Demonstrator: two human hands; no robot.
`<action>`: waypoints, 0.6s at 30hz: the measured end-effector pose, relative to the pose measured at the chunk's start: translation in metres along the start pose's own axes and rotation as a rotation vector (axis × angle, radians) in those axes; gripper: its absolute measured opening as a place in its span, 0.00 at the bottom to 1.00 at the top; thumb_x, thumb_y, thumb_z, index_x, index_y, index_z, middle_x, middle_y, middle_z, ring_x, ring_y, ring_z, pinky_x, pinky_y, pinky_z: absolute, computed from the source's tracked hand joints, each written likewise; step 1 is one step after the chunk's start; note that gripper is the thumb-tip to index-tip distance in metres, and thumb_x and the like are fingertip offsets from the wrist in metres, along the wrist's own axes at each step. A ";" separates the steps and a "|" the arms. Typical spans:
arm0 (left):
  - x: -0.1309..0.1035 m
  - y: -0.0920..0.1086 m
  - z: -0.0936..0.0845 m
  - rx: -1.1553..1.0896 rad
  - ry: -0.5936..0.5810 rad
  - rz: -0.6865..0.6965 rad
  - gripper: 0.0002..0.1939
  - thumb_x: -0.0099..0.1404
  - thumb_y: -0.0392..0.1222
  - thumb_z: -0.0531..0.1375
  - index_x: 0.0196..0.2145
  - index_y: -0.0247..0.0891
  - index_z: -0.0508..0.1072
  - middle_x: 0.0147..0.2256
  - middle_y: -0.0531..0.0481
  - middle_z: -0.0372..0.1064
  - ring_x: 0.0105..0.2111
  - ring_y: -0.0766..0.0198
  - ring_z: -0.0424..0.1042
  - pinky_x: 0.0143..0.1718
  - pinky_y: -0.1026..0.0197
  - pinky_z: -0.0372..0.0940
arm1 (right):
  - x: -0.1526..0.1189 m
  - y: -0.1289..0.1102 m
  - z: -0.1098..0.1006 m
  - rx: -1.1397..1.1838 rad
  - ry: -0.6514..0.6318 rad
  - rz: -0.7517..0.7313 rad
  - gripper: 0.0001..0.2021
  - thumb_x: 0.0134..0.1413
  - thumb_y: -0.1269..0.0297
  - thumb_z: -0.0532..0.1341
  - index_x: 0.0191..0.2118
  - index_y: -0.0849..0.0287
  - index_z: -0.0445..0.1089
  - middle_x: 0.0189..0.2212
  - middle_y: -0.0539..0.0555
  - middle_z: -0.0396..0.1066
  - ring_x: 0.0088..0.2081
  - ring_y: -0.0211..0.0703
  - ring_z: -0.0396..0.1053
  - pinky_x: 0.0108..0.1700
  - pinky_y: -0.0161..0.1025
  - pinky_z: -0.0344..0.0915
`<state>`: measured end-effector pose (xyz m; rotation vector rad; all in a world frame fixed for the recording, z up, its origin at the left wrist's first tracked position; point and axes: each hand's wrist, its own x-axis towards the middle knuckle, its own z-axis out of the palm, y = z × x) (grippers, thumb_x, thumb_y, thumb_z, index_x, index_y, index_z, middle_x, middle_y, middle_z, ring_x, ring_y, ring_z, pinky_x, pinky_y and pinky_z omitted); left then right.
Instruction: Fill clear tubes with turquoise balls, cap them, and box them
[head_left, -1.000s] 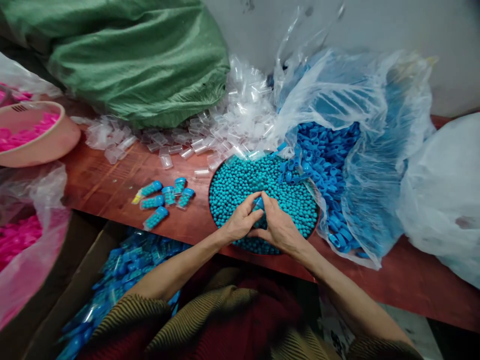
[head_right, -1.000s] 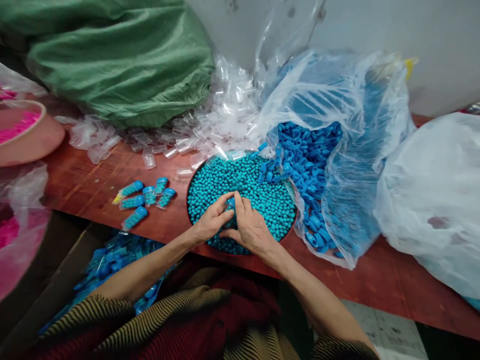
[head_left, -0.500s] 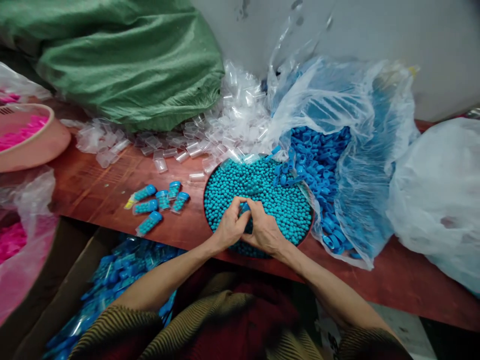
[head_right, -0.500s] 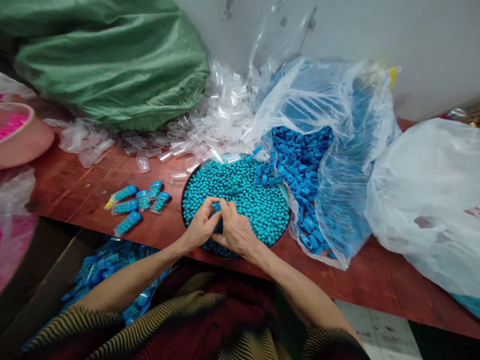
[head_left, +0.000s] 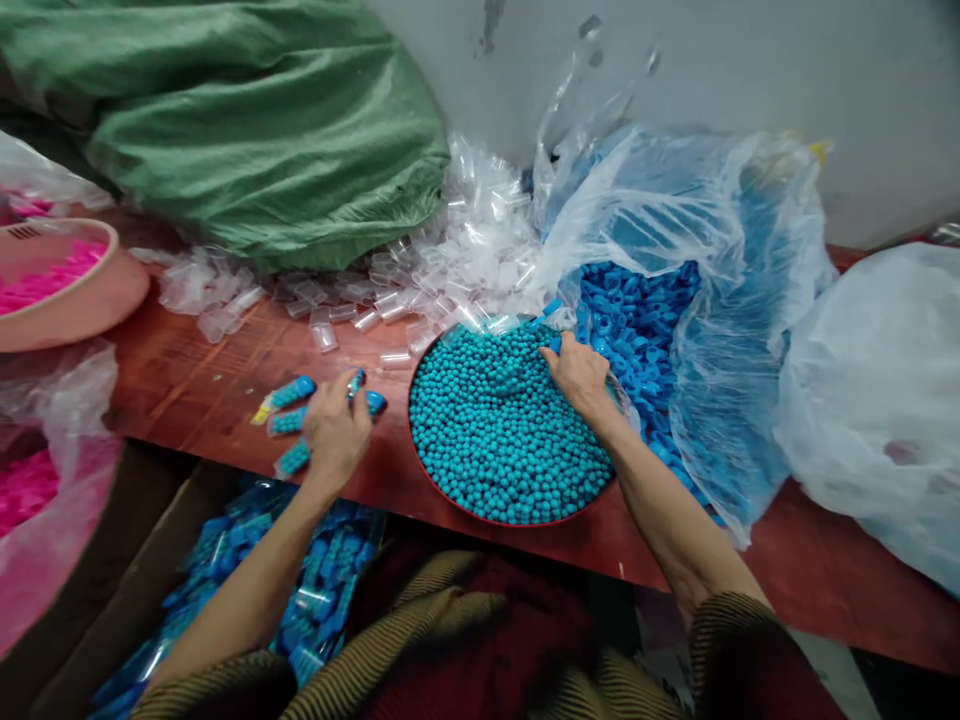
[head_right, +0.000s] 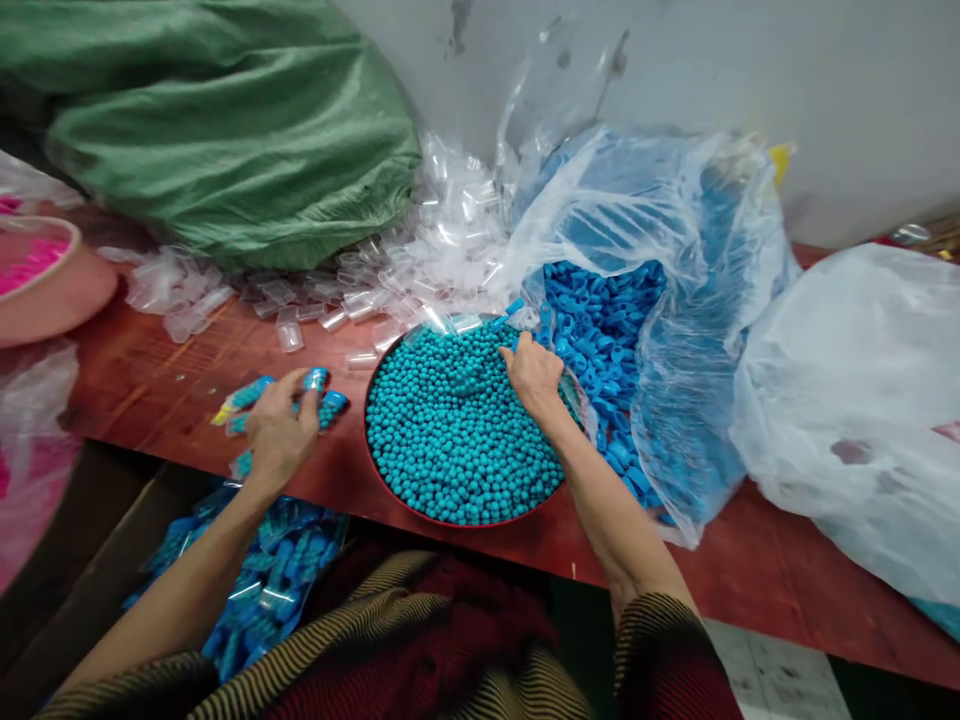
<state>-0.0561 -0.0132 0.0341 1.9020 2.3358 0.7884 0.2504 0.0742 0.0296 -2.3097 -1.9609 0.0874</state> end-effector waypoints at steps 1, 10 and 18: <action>-0.002 0.012 0.006 -0.063 -0.028 0.083 0.18 0.66 0.42 0.47 0.48 0.34 0.69 0.43 0.41 0.70 0.44 0.55 0.68 0.47 0.55 0.60 | 0.003 -0.003 0.004 -0.020 -0.001 -0.009 0.19 0.59 0.55 0.54 0.48 0.65 0.65 0.39 0.68 0.74 0.40 0.55 0.72 0.38 0.42 0.62; -0.005 0.114 0.067 -0.182 -0.504 0.395 0.15 0.64 0.42 0.55 0.48 0.38 0.67 0.44 0.45 0.70 0.41 0.57 0.70 0.41 0.59 0.63 | -0.023 0.024 0.018 -0.014 0.025 -0.391 0.19 0.60 0.68 0.49 0.56 0.63 0.62 0.43 0.62 0.72 0.44 0.51 0.67 0.44 0.42 0.61; -0.008 0.125 0.082 -0.048 -0.483 0.372 0.15 0.65 0.47 0.54 0.48 0.44 0.70 0.40 0.47 0.67 0.37 0.58 0.70 0.35 0.61 0.62 | -0.065 0.033 0.020 -0.093 -0.065 -0.476 0.19 0.63 0.63 0.47 0.55 0.59 0.64 0.38 0.59 0.71 0.37 0.46 0.69 0.37 0.38 0.60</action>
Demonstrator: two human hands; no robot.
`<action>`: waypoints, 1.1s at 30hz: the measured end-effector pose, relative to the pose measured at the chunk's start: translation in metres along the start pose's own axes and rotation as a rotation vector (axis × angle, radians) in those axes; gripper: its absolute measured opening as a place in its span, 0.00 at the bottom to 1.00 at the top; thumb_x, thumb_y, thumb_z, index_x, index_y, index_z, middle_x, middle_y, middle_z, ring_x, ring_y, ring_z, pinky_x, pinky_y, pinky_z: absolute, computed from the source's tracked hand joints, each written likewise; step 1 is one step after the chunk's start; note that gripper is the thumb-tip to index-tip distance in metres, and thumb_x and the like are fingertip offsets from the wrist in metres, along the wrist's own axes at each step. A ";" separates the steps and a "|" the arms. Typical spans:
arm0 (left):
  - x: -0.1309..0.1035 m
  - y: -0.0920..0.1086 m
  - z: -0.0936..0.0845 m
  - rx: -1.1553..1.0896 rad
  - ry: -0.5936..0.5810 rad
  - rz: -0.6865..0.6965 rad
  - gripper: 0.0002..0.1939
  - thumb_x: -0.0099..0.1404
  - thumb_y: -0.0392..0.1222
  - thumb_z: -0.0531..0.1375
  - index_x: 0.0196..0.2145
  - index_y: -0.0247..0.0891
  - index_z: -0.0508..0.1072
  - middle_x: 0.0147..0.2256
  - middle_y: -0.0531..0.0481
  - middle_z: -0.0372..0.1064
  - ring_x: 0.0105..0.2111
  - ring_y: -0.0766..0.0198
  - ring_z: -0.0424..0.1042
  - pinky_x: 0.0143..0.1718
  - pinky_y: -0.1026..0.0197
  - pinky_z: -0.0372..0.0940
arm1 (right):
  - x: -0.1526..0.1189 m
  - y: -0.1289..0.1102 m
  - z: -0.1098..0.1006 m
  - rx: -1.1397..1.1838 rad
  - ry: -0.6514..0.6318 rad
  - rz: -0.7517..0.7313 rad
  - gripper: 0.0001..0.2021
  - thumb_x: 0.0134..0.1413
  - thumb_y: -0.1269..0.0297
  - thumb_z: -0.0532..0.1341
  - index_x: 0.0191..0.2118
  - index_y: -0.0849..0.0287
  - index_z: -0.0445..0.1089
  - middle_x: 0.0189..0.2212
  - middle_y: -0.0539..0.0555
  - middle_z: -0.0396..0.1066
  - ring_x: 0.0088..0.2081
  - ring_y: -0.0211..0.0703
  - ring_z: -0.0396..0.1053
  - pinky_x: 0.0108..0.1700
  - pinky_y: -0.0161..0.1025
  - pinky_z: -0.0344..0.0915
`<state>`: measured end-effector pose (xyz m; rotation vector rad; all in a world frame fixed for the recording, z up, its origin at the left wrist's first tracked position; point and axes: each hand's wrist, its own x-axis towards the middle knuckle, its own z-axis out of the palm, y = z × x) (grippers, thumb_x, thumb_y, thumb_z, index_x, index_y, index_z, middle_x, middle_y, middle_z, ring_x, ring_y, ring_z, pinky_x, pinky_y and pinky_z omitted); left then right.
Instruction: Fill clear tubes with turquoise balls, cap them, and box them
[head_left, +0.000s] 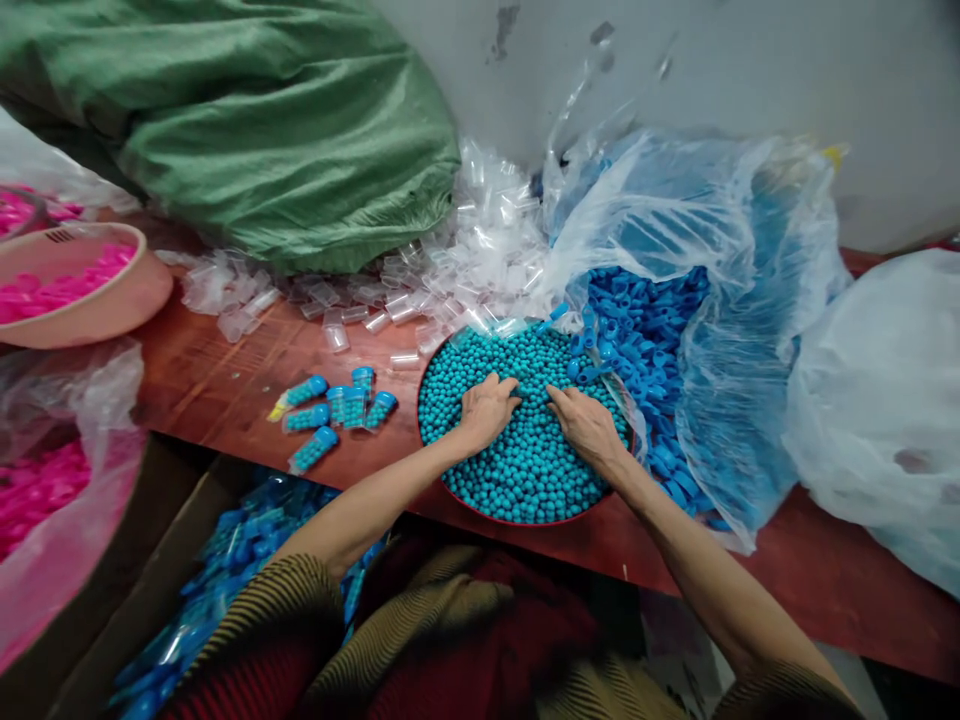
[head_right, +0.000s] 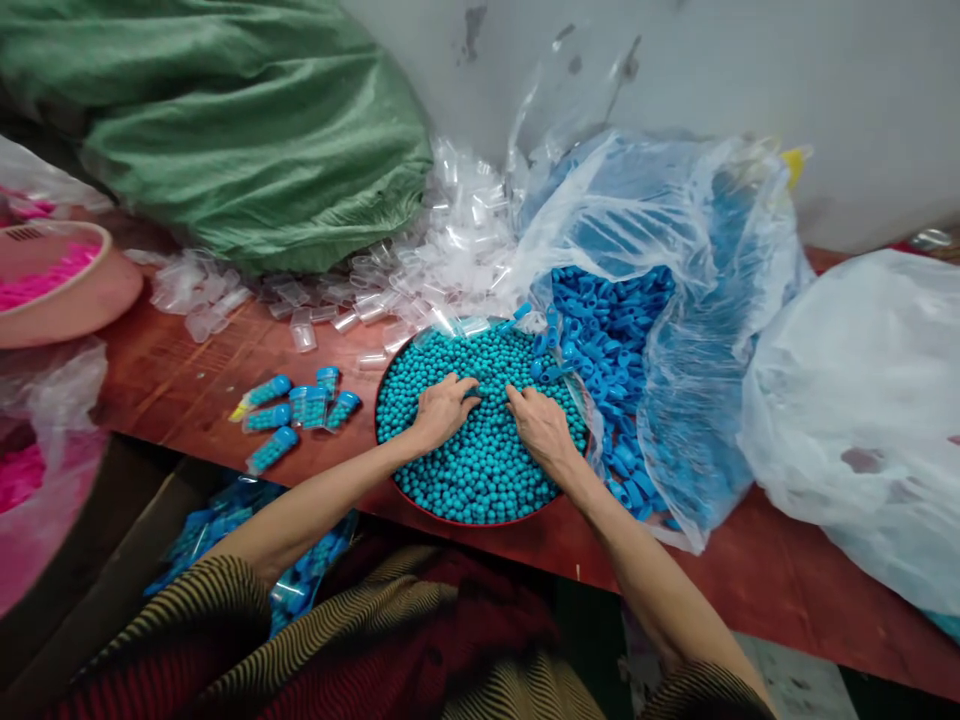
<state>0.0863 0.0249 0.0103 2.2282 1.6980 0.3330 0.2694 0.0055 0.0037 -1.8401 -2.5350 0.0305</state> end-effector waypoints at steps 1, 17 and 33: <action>0.000 0.001 0.000 0.001 0.002 -0.006 0.15 0.65 0.47 0.54 0.47 0.44 0.70 0.39 0.47 0.66 0.37 0.59 0.70 0.35 0.61 0.62 | -0.002 0.000 0.001 0.016 0.011 0.010 0.19 0.63 0.64 0.47 0.55 0.59 0.64 0.38 0.59 0.71 0.37 0.47 0.69 0.38 0.38 0.61; 0.007 -0.007 -0.010 -0.436 -0.215 0.103 0.08 0.63 0.40 0.52 0.40 0.37 0.65 0.32 0.51 0.66 0.33 0.63 0.66 0.38 0.61 0.60 | 0.008 -0.004 -0.019 0.710 0.099 0.092 0.14 0.55 0.64 0.56 0.47 0.60 0.66 0.38 0.57 0.75 0.41 0.48 0.72 0.41 0.40 0.66; -0.008 -0.005 -0.009 -0.975 -0.312 0.016 0.19 0.61 0.41 0.52 0.50 0.37 0.58 0.28 0.56 0.56 0.23 0.70 0.59 0.23 0.66 0.62 | -0.001 -0.026 -0.017 1.052 0.131 0.148 0.14 0.55 0.62 0.55 0.43 0.57 0.74 0.24 0.49 0.72 0.23 0.37 0.66 0.29 0.34 0.62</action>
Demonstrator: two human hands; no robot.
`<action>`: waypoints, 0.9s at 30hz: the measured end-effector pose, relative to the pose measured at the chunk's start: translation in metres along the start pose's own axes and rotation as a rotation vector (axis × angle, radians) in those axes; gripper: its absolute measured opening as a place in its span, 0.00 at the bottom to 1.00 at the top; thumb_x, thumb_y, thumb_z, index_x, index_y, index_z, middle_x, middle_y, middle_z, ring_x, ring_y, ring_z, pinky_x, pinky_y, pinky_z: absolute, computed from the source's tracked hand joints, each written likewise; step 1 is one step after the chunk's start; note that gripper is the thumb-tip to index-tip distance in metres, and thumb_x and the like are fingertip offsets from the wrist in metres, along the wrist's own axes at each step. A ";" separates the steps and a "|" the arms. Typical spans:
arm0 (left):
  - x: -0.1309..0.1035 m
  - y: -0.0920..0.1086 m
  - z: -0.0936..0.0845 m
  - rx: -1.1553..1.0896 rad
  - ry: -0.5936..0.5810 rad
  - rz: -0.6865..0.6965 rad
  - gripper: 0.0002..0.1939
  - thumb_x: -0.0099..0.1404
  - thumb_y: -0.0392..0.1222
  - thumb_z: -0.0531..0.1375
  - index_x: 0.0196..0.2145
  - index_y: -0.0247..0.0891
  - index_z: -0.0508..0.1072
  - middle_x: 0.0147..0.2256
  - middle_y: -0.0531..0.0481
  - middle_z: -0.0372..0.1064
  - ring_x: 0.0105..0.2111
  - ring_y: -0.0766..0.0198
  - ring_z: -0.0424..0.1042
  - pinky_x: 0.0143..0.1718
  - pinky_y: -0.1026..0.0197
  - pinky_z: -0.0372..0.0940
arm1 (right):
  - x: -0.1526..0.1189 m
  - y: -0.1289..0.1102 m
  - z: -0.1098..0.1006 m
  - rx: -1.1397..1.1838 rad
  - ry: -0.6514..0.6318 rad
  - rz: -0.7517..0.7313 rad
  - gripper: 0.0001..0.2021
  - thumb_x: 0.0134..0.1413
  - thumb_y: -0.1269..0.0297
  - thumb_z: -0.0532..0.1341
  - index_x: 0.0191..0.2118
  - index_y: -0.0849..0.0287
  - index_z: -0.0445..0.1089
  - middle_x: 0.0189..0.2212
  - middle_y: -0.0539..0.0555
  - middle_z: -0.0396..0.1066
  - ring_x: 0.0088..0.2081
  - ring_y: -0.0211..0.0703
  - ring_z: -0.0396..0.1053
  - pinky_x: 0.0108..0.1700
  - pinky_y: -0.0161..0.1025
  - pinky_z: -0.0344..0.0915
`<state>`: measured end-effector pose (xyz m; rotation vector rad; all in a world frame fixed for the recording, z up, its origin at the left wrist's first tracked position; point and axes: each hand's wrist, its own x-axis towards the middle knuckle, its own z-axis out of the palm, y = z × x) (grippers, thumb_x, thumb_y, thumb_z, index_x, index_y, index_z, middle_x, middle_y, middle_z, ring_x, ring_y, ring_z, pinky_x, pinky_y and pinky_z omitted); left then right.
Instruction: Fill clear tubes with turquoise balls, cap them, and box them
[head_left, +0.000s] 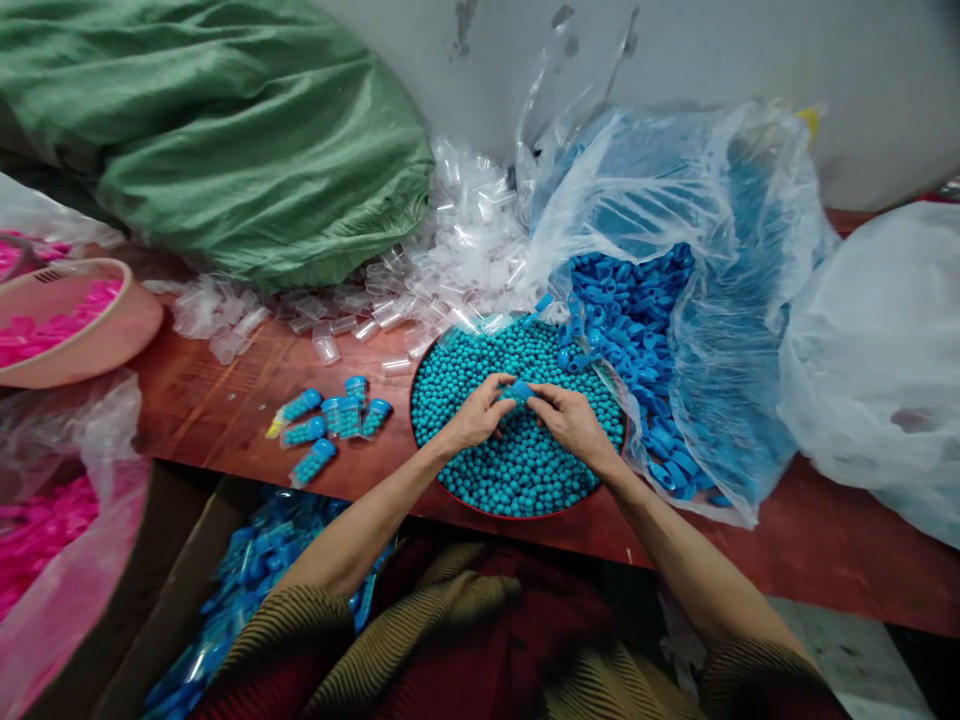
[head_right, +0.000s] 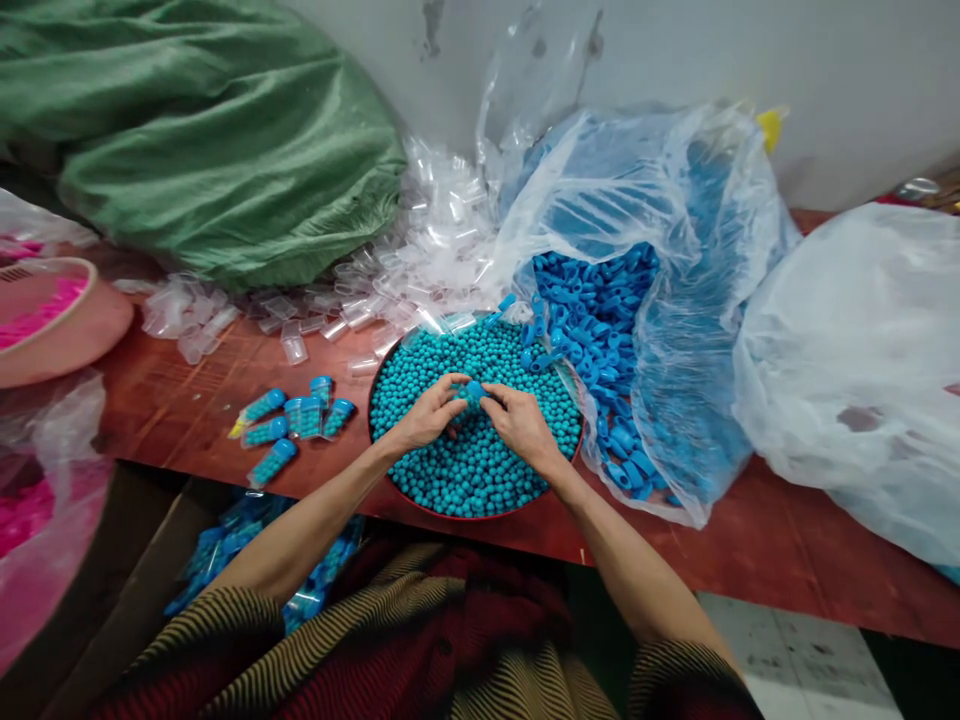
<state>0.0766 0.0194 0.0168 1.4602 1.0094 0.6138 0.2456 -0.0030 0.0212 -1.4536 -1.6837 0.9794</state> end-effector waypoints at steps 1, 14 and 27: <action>-0.002 -0.001 0.001 -0.035 -0.014 -0.020 0.21 0.61 0.41 0.53 0.52 0.38 0.56 0.28 0.56 0.55 0.22 0.71 0.59 0.20 0.67 0.62 | -0.001 -0.001 0.001 0.012 -0.001 0.019 0.14 0.55 0.62 0.55 0.42 0.57 0.75 0.23 0.48 0.71 0.22 0.36 0.65 0.28 0.33 0.61; -0.015 0.003 0.004 -0.097 -0.014 -0.053 0.32 0.60 0.39 0.55 0.60 0.37 0.51 0.31 0.52 0.64 0.17 0.76 0.59 0.15 0.72 0.56 | -0.013 -0.016 0.000 -0.134 0.061 -0.075 0.14 0.56 0.62 0.54 0.40 0.58 0.76 0.21 0.50 0.72 0.23 0.38 0.67 0.30 0.34 0.62; -0.019 0.001 -0.002 -0.125 -0.062 -0.022 0.29 0.60 0.41 0.55 0.59 0.39 0.54 0.43 0.47 0.65 0.20 0.77 0.60 0.16 0.73 0.55 | -0.014 -0.014 0.001 0.164 -0.009 0.091 0.15 0.54 0.58 0.56 0.41 0.59 0.76 0.17 0.47 0.67 0.20 0.36 0.65 0.27 0.33 0.63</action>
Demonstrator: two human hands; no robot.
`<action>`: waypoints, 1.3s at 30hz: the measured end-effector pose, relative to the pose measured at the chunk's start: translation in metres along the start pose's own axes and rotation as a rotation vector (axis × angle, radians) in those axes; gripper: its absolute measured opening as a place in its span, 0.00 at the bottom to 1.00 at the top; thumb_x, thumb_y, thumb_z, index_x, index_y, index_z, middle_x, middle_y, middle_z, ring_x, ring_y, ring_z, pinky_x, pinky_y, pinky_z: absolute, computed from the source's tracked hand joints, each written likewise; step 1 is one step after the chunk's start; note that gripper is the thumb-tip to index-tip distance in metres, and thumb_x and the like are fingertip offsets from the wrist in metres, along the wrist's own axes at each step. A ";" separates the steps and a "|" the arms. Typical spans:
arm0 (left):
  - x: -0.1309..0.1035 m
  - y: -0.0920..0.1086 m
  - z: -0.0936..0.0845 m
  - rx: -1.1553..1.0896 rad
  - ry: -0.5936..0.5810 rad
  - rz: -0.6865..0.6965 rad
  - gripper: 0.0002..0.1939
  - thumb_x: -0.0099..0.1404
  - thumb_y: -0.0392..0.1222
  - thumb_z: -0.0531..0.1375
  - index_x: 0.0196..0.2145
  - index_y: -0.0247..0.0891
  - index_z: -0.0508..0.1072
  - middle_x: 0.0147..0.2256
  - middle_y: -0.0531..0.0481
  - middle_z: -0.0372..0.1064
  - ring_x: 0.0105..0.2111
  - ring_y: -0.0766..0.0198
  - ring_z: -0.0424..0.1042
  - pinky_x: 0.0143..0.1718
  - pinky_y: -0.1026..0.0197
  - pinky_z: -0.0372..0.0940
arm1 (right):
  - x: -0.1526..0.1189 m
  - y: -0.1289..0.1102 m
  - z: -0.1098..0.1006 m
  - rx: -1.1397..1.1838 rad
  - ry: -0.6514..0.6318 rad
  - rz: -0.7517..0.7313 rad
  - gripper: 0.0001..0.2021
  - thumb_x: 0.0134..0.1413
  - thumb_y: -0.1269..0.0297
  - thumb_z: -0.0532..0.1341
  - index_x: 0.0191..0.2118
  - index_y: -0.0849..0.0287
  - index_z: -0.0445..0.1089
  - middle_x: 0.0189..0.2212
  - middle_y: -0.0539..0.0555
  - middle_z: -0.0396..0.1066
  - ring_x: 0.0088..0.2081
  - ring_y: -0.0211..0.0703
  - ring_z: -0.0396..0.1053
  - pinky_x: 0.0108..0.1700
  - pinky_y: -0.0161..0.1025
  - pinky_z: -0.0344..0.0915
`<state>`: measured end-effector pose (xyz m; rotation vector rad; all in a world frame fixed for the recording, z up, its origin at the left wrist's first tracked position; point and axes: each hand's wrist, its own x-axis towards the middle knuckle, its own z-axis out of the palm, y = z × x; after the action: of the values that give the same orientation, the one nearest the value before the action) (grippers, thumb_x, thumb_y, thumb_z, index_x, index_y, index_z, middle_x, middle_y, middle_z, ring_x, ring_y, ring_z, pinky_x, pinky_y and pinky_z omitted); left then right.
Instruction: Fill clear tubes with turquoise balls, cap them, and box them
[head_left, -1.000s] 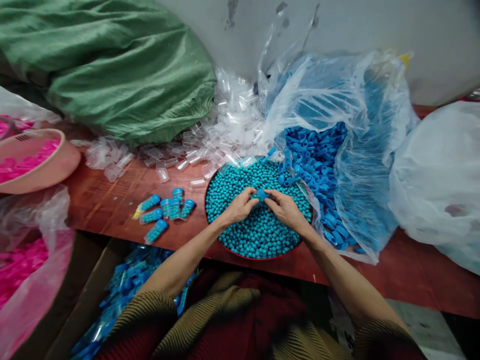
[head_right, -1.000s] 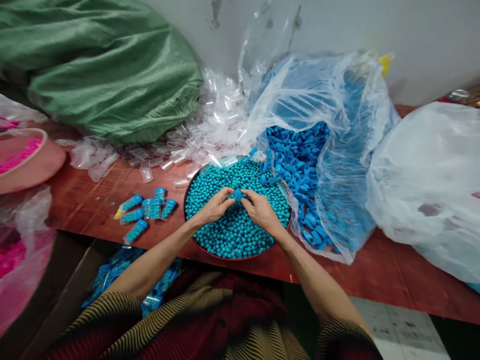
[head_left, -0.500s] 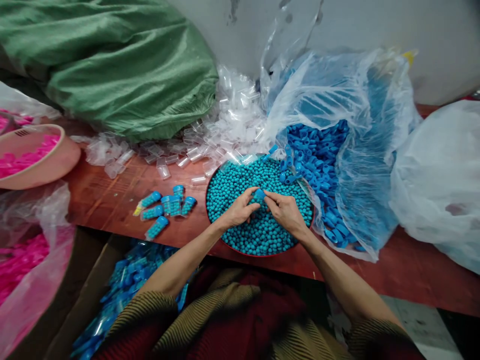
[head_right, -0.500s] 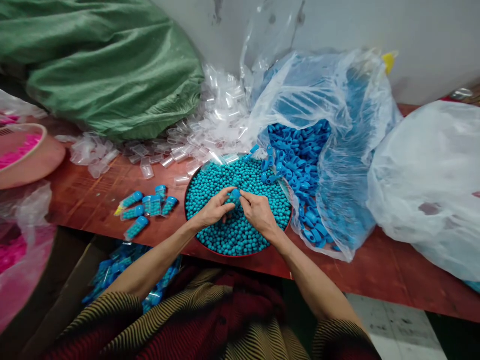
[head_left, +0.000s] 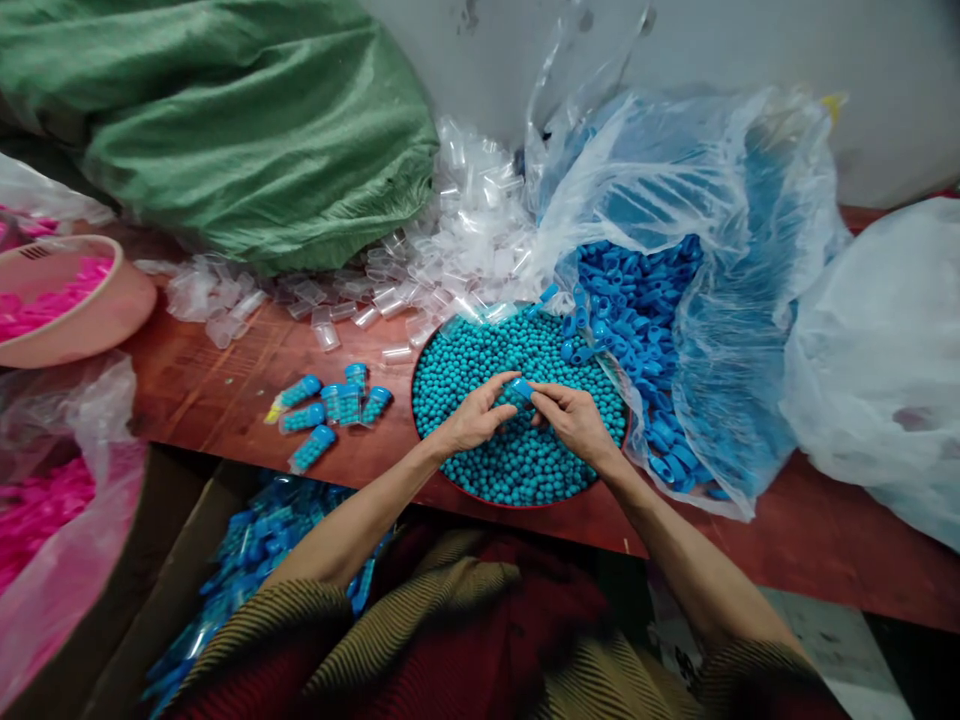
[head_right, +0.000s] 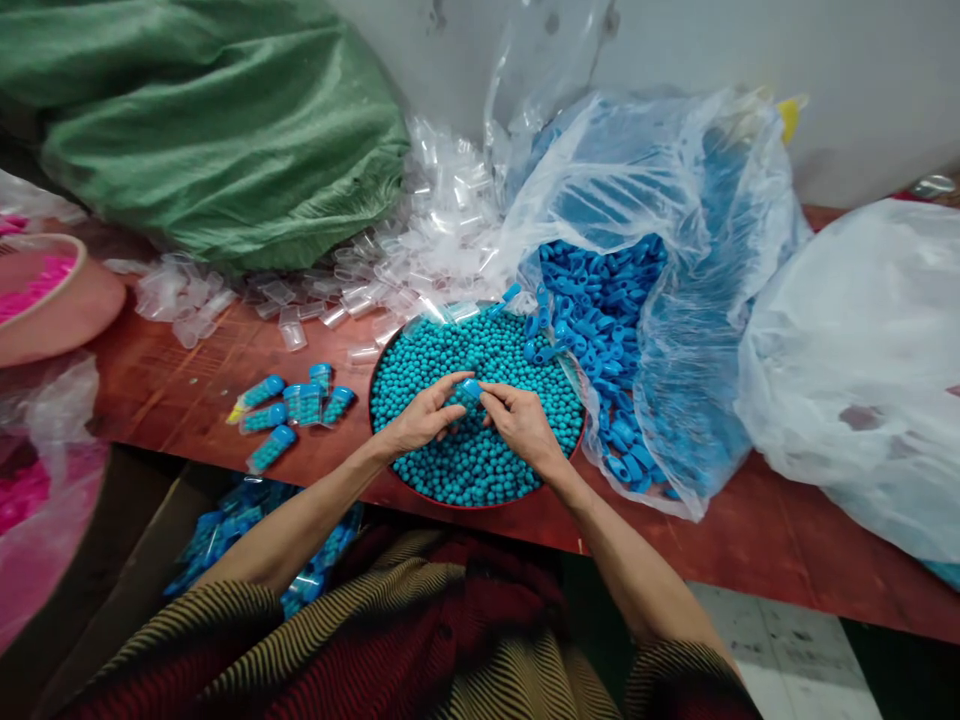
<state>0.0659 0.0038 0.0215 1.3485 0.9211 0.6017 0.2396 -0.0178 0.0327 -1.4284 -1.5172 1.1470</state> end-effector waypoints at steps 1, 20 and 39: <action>-0.001 0.001 0.000 -0.019 -0.007 -0.009 0.29 0.60 0.41 0.56 0.59 0.39 0.54 0.44 0.47 0.65 0.21 0.77 0.61 0.16 0.73 0.55 | 0.000 -0.001 0.001 0.026 -0.005 0.014 0.15 0.54 0.58 0.56 0.40 0.60 0.76 0.17 0.47 0.67 0.20 0.36 0.65 0.26 0.33 0.63; -0.014 0.007 0.011 -0.218 0.078 0.009 0.21 0.55 0.42 0.59 0.46 0.38 0.62 0.26 0.58 0.60 0.16 0.78 0.57 0.16 0.71 0.54 | -0.013 -0.006 -0.001 -0.184 -0.086 -0.204 0.14 0.56 0.60 0.55 0.41 0.56 0.76 0.18 0.48 0.70 0.21 0.37 0.66 0.28 0.33 0.63; -0.022 0.004 0.018 -0.105 0.102 0.031 0.30 0.61 0.42 0.55 0.59 0.43 0.51 0.29 0.56 0.63 0.17 0.75 0.59 0.18 0.69 0.56 | -0.008 -0.005 0.001 -0.065 -0.036 -0.126 0.22 0.56 0.59 0.55 0.55 0.58 0.64 0.42 0.58 0.73 0.37 0.46 0.73 0.37 0.45 0.72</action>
<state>0.0701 -0.0237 0.0289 1.2487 0.9395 0.7386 0.2373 -0.0254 0.0378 -1.3398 -1.6584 1.0607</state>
